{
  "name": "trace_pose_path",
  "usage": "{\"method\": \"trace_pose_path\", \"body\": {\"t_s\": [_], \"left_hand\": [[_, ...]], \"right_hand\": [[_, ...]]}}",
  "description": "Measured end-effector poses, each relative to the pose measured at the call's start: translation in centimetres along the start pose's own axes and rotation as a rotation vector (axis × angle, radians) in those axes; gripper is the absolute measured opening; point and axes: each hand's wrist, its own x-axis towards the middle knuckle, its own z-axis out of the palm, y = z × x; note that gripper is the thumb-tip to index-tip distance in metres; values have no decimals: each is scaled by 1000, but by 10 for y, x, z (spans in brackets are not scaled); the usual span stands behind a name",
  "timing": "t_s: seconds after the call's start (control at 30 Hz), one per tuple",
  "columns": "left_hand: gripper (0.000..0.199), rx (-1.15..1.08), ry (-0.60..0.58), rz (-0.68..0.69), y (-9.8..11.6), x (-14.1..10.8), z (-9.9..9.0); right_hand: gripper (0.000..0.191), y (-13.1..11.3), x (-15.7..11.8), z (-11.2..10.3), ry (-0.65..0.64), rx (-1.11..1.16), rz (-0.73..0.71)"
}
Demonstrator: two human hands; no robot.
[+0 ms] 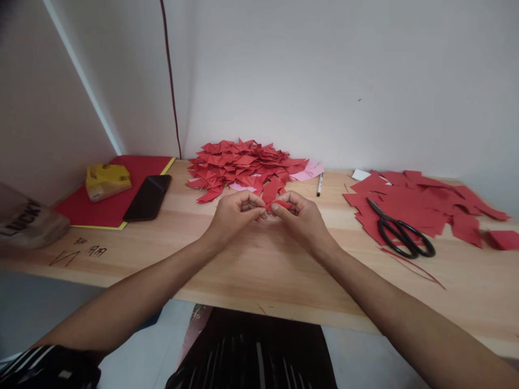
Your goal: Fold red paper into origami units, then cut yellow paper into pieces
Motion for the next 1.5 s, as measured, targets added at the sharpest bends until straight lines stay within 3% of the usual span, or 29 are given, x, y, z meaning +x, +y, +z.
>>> {"method": "trace_pose_path", "body": {"t_s": [0.33,0.53,0.8,1.0,1.17,1.5], "left_hand": [[5,-48,-28,-61,0,5,-3],[8,8,-33,-120,-2,8,-5],[9,169,-110,-56,-7,5,-5],[13,111,-98,-27,-7,6,-3],[20,45,-118,-53,-7,7,-4],[11,46,-126,9,-4,4,-3]], "right_hand": [[32,-1,0,0,-38,-30,73],[28,4,5,-1,-102,-71,23],[26,10,7,-4,-71,-173,-28],[23,10,8,-3,-101,-165,-32],[25,12,9,-5,-53,-193,-38],[28,13,7,-3,-24,-19,47]]}}
